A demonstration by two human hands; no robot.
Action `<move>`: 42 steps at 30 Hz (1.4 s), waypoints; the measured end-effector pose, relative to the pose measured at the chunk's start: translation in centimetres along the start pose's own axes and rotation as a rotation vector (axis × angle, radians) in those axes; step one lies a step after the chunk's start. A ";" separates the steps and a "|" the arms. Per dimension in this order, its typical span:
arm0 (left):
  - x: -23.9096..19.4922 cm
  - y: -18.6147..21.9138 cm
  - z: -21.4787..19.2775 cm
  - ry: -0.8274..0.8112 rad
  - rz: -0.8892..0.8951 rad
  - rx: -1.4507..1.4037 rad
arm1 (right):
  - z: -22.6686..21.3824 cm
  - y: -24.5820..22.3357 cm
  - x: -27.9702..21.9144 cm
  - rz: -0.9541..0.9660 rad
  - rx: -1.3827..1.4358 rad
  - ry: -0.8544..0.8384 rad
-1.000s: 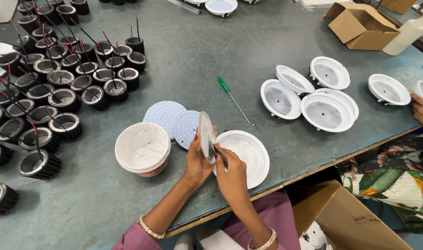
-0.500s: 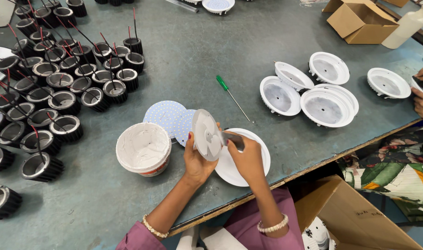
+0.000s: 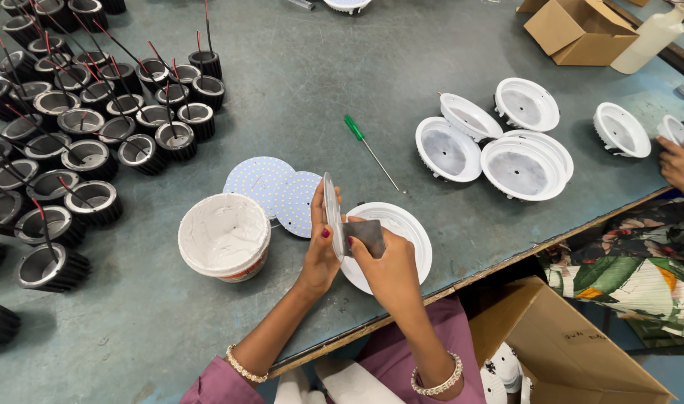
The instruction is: The person applies a white paste to the interior of white circular plastic housings using a small metal spatula. She then places a circular LED panel into each housing and presses it down. The process is repeated for multiple units on a factory workbench.
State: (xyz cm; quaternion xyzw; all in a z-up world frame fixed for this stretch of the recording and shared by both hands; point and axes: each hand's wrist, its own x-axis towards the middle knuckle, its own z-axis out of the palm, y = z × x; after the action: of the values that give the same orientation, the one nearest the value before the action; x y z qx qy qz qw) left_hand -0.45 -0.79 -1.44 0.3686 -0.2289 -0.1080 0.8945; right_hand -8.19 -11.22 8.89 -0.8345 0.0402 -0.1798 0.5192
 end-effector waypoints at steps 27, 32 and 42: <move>0.6 1.0 -0.4 0.132 -0.210 -0.420 | 3.0 2.9 -2.6 -0.164 -0.264 0.055; 0.3 0.8 -0.4 0.073 -0.197 -0.478 | 0.6 3.1 2.1 -0.107 -0.096 0.048; 0.5 0.8 -0.5 0.105 -0.258 -0.519 | 2.1 3.0 0.4 -0.208 -0.170 0.089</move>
State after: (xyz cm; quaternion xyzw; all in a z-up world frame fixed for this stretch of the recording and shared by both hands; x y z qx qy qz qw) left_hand 0.21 -0.13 -1.05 0.1586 -0.0984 -0.2567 0.9483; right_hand -6.70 -10.89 5.54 -0.8663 -0.0083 -0.2657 0.4230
